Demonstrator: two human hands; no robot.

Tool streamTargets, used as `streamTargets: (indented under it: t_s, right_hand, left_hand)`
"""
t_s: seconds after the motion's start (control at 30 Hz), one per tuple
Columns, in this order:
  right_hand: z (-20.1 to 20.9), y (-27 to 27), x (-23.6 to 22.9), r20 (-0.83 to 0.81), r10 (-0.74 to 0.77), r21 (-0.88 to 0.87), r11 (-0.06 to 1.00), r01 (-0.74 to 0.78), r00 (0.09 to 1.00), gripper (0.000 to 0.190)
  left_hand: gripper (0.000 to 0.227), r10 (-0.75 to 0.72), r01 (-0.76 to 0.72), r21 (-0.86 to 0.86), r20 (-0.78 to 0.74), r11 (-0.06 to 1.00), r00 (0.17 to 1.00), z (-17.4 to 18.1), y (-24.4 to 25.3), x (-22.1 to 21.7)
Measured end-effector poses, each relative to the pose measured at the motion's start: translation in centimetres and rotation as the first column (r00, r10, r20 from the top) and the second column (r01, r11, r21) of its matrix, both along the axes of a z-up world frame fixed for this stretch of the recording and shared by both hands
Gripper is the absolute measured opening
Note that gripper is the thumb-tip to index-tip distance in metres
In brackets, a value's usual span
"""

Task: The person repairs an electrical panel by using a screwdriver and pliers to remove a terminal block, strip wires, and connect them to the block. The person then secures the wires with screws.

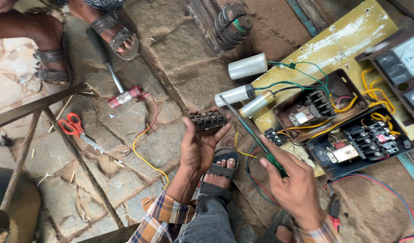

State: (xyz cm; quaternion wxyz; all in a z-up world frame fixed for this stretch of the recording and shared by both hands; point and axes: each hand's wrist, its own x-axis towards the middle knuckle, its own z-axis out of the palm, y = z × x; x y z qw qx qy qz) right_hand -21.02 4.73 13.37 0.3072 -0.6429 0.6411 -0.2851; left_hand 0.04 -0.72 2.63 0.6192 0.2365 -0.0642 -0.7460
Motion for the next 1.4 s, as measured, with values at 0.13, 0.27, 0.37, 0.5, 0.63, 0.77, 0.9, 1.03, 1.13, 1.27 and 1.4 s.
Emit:
streamTargets:
  t_s: [0.13, 0.27, 0.37, 0.5, 0.63, 0.77, 0.9, 1.03, 1.13, 1.27, 1.4]
  right_hand:
    - [3.6, 0.6, 1.0, -0.392, 0.062, 0.436, 0.891, 0.126, 0.918, 0.05]
    - [4.7, 1.3, 3.0, -0.276, -0.002, 0.227, 0.972, 0.067, 0.961, 0.052]
    - [4.1, 1.7, 3.9, -0.262, -0.025, 0.256, 0.962, 0.095, 0.965, 0.051]
    - [3.0, 2.2, 4.0, -0.229, -0.006, 0.212, 0.976, 0.056, 0.973, 0.049]
    - [2.2, 2.8, 3.8, -0.21, -0.014, 0.185, 0.981, 0.054, 0.978, 0.053]
    - [1.5, 4.0, 4.5, -0.398, 0.03, 0.063, 0.998, -0.006, 0.917, 0.056]
    - [0.4, 5.3, 4.9, -0.19, -0.043, -0.002, 0.999, 0.044, 0.981, 0.053]
    - [-1.4, 4.5, 3.8, 0.598, -0.598, 0.737, 0.672, -0.073, 0.533, 0.05]
    - [-1.9, 4.0, 3.2, 0.6, -0.598, 0.741, 0.667, -0.085, 0.532, 0.049]
    - [-1.5, 4.0, 3.5, 0.546, -0.331, 0.507, 0.862, 0.011, 0.769, 0.048]
    - [-1.8, 5.2, 3.9, -0.053, 0.049, -0.136, 0.989, -0.056, 0.997, 0.048]
  left_hand:
    - [0.058, 0.135, -0.135, 0.008, -0.182, 0.991, 0.974, 1.6, -1.0, 0.6]
    - [0.053, 0.187, -0.178, 0.072, -0.163, 0.981, 0.969, 2.8, -1.7, 0.9]
    - [0.048, 0.202, -0.189, 0.092, -0.155, 0.978, 0.967, 3.3, -1.7, 0.7]
    - [0.04, 0.237, -0.221, 0.108, -0.163, 0.969, 0.958, 3.7, -1.8, 0.6]
    - [0.031, 0.254, -0.246, 0.072, -0.125, 0.967, 0.959, 3.5, -1.9, 0.7]
    - [0.023, 0.305, -0.304, -0.029, 0.054, 0.952, 0.951, 3.2, -2.0, 0.5]
    - [0.018, 0.34, -0.336, -0.104, 0.02, 0.936, 0.94, 3.0, -2.2, 0.2]
    - [0.016, 0.354, -0.349, -0.121, 0.025, 0.929, 0.935, 3.6, -2.3, 0.5]
    - [0.016, 0.349, -0.344, -0.132, 0.02, 0.93, 0.937, 4.0, -2.5, 0.4]
    - [0.017, 0.375, -0.362, -0.186, 0.044, 0.914, 0.926, 4.0, -2.5, 0.5]
    - [0.015, 0.381, -0.363, -0.176, 0.085, 0.915, 0.921, 3.8, -2.7, 0.4]
